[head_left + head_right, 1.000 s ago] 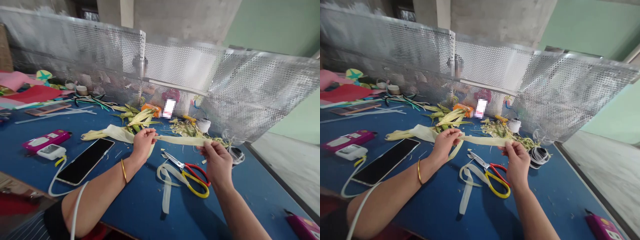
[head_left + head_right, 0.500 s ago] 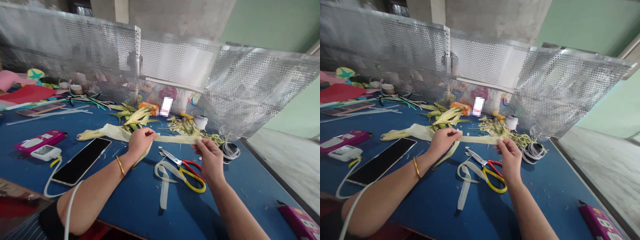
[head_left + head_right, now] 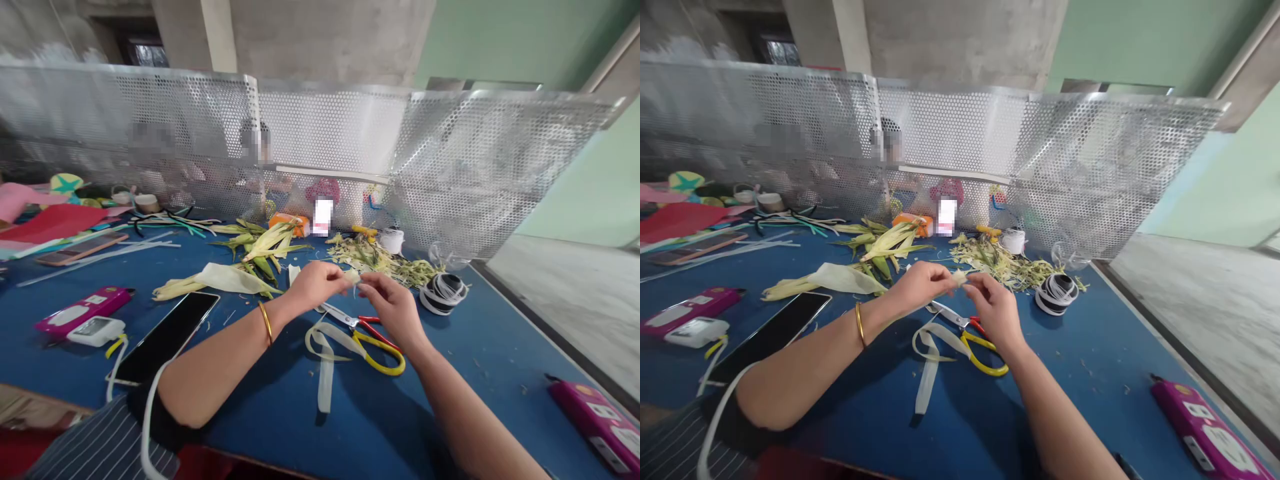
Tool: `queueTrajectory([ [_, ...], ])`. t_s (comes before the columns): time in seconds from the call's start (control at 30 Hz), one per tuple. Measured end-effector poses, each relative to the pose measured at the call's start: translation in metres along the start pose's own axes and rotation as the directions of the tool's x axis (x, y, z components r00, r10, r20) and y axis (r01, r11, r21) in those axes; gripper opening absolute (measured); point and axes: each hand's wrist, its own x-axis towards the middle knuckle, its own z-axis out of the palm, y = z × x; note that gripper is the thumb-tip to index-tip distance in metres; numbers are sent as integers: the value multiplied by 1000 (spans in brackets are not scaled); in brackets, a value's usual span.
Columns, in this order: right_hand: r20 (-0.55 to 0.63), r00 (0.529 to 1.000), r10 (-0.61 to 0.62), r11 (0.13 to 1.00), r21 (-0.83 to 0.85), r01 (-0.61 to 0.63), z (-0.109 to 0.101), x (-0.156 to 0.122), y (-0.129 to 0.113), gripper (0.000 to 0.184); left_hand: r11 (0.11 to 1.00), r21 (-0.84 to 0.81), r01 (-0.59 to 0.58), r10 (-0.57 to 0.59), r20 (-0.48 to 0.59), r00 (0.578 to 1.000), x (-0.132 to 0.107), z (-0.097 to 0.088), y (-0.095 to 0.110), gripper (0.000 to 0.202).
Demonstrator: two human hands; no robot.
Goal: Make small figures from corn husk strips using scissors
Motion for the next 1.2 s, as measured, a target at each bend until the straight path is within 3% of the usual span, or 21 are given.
queueTrajectory([
  [0.03, 73, 997, -9, 982, -188, 23, -7, 1, 0, 18, 997, -65, 31, -34, -40, 999, 5, 0, -2, 21],
  [0.1, 304, 948, 91, 850, -519, 85, -18, 1, 0, 13, 969, -225, 100, -115, -57, 992, 11, 0, -7, 18],
  [0.2, 494, 823, 280, 690, -700, 186, -20, -5, -1, 26, 899, -373, 228, -264, -48, 963, 13, 1, -15, 15],
  [0.37, 531, 802, 273, 621, -734, 274, -8, -13, -2, 54, 794, -508, 333, -391, -9, 920, 8, 0, -24, 15],
  [0.47, 548, 793, 264, 592, -742, 316, -5, -13, 1, 57, 715, -600, 360, -452, -4, 892, 7, -2, -26, 18],
  [0.67, 453, 849, 272, 495, -823, 280, -10, -9, 17, 68, 681, -644, 350, -477, -27, 879, 10, -2, -32, 23],
  [0.73, 439, 855, 276, 521, -816, 250, -14, -6, 22, 71, 687, -651, 322, -463, -50, 885, 10, 0, -34, 23],
  [0.8, 426, 868, 255, 619, -762, 192, -18, -3, 28, 68, 700, -650, 296, -447, -76, 891, 9, 0, -35, 22],
  [0.87, 385, 897, 219, 777, -624, 79, -20, 0, 33, 62, 711, -648, 273, -434, -98, 896, 9, -1, -35, 22],
  [0.93, 317, 924, 216, 933, -347, -100, -20, 2, 37, 54, 716, -649, 256, -421, -108, 901, 9, -2, -35, 23],
  [0.97, 294, 925, 241, 966, -167, -199, -19, 3, 39, 52, 718, -650, 248, -414, -113, 903, 9, -3, -35, 23],
  [1.07, 302, 889, 343, 873, 247, -421, -15, 3, 38, 57, 715, -660, 231, -415, -135, 900, 10, -5, -34, 22],
  [1.13, 337, 871, 358, 807, 357, -470, -14, 1, 33, 60, 708, -672, 219, -422, -153, 894, 11, -6, -34, 21],
  [1.2, 363, 872, 329, 800, 384, -462, -14, 0, 27, 62, 705, -679, 204, -420, -167, 892, 11, -7, -33, 21],
])
